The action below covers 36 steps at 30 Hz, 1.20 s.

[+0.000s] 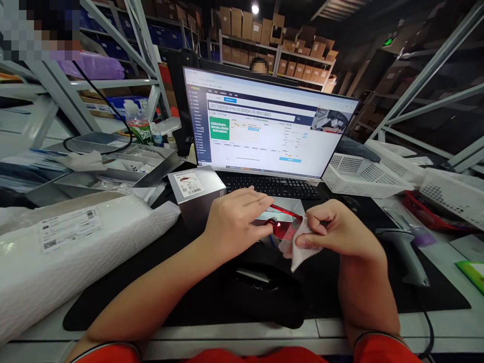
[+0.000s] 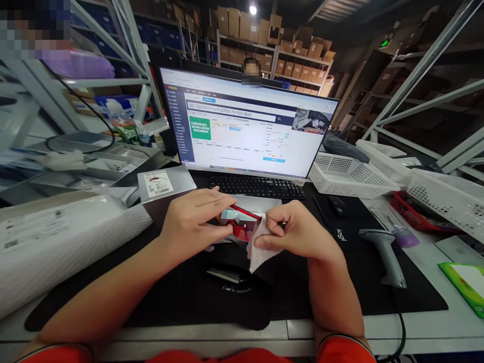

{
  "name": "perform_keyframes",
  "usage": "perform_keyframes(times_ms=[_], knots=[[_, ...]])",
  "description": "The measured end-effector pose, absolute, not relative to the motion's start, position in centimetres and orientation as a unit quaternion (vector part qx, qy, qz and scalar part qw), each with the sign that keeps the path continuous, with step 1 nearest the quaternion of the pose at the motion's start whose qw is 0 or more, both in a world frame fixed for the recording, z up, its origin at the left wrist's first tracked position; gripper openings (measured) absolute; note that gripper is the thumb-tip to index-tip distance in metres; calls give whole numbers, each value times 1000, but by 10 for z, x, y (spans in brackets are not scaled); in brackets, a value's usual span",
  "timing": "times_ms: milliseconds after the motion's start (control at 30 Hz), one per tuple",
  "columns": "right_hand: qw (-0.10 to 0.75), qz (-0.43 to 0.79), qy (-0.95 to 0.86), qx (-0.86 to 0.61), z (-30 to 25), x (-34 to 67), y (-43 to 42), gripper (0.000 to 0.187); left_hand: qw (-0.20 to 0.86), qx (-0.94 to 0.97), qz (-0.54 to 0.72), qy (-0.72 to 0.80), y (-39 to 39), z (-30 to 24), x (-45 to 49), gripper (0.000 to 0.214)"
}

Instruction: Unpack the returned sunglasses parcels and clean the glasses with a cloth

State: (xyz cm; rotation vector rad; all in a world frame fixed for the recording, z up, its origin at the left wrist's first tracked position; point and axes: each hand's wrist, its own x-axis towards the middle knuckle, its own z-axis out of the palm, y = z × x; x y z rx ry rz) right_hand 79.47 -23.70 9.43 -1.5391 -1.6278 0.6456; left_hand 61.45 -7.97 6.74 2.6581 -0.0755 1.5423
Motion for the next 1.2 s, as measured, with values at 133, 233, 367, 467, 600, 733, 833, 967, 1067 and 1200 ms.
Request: perform_keyframes(times_ms=[133, 233, 367, 467, 600, 733, 833, 967, 1067, 1200], knots=[[397, 190, -627, -643, 82, 766, -228, 50, -105, 864, 487, -74, -92, 69, 610, 14], [409, 191, -622, -640, 81, 763, -229, 50, -70, 866, 489, -82, -91, 74, 606, 14], [401, 238, -678, -568, 88, 787, -242, 59, 54, 862, 502, -52, -82, 81, 601, 21], [413, 244, -675, -561, 91, 801, -249, 64, 96, 853, 512, -33, -79, 81, 602, 24], [445, 309, -601, -588, 90, 803, -249, 65, 102, 848, 519, -21, -79, 76, 608, 25], [515, 277, -535, -610, 93, 800, -246, 71, 92, 851, 517, -4, -77, 74, 610, 26], [550, 249, -496, -624, 96, 796, -244, 72, 62, 850, 523, 4, -77, 73, 609, 25], [567, 189, -476, -646, 89, 772, -233, 68, -29, 843, 536, -14, -86, 67, 612, 18], [559, 88, -459, -685, 78, 749, -222, 62, -98, 844, 525, -46, -93, 61, 616, 16], [549, 106, -455, -694, 74, 753, -220, 61, -54, 847, 525, -65, -86, 62, 615, 16]])
